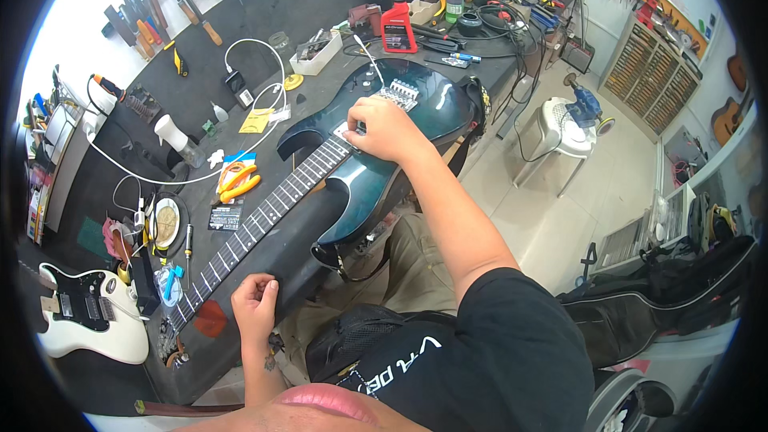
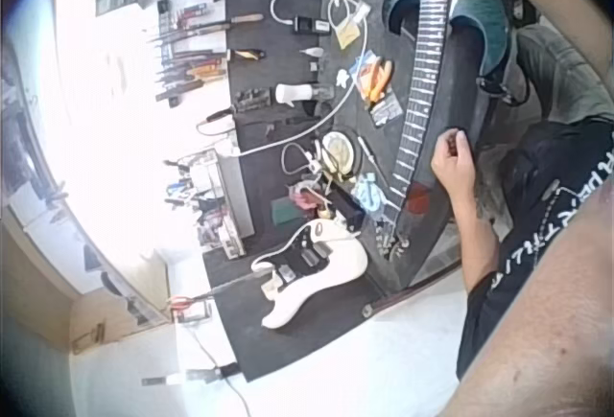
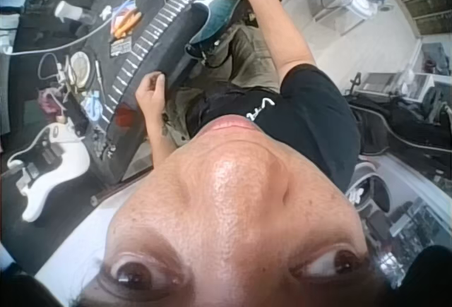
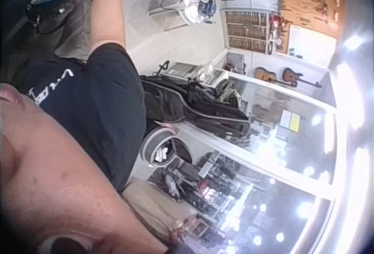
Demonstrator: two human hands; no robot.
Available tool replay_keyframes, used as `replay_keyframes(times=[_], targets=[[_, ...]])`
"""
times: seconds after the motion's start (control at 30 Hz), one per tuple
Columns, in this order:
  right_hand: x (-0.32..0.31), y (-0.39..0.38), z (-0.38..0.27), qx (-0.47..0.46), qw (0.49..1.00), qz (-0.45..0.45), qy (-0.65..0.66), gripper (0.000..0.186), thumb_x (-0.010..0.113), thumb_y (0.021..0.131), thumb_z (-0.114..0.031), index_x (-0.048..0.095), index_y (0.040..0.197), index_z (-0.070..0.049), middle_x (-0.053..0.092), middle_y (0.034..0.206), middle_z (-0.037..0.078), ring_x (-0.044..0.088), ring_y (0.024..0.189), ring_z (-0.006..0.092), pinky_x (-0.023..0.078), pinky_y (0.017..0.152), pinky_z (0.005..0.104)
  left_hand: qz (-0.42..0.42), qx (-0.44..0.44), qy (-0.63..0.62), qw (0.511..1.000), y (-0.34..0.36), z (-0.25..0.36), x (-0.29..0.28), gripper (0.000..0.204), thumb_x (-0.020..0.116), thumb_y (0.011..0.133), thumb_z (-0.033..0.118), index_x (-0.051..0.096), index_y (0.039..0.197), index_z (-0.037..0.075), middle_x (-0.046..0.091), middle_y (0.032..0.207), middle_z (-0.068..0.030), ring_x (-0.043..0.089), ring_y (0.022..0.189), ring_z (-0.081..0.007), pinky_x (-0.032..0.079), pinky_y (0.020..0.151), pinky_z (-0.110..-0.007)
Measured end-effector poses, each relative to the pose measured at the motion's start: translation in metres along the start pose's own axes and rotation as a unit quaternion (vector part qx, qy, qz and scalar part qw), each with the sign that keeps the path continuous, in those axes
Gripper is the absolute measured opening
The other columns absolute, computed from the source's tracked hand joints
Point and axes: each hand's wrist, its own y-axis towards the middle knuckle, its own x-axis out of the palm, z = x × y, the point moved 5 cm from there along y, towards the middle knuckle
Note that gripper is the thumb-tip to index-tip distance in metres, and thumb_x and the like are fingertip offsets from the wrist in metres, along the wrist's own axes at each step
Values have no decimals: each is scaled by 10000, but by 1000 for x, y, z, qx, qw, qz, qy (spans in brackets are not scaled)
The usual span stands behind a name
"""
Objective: Replacing or repairing components on the headstock of an electric guitar.
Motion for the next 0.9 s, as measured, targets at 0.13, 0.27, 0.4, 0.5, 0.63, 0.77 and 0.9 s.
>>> replay_keyframes(times=[0.13,0.27,0.4,0.5,0.63,0.77,0.9], targets=[[1,0,0,-4,1000,-8,16,189,825,847,-205,707,834,-58,705,918,93,679,944,324,548,846,435,-1,4,12,1000,0,0,0,68,757,938,19,747,973,-38,706,791,-27,606,680,-64,499,645,-242],[0,0,-3,-4,1000,-1,11,193,826,842,-203,702,820,-57,700,890,90,680,912,322,549,830,437,0,23,31,999,0,1,0,67,756,937,19,745,969,-38,709,789,-30,604,672,-67,495,640,-245],[-1,1,0,-10,1000,-7,16,219,834,817,-204,676,777,-57,689,842,85,678,862,320,541,802,433,0,19,27,999,0,1,1,67,757,935,20,745,969,-37,706,785,-30,600,667,-68,494,637,-247],[-2,1,-1,-5,999,-14,28,235,837,801,-206,660,754,-58,686,828,84,676,846,319,534,791,431,3,16,21,1000,0,-1,1,64,757,934,17,745,966,-37,703,782,-29,596,663,-67,492,633,-247],[-1,0,0,-14,999,-11,35,216,835,787,-200,670,757,-64,693,831,78,681,849,315,531,798,434,5,13,16,1000,-1,-3,1,63,759,934,16,745,965,-37,700,780,-27,592,661,-63,488,628,-244],[-2,0,-2,-30,999,13,24,186,834,780,-191,693,774,-70,704,844,76,688,863,312,533,812,433,4,13,14,1000,-1,-1,1,58,759,934,9,745,965,-38,699,779,-26,588,661,-59,484,625,-240],[-2,-1,2,-26,998,-4,50,178,831,771,-194,705,778,-68,711,844,73,693,855,307,537,814,427,7,14,13,1000,-1,-2,1,55,759,933,4,745,966,-37,699,779,-25,587,662,-57,483,623,-239]])
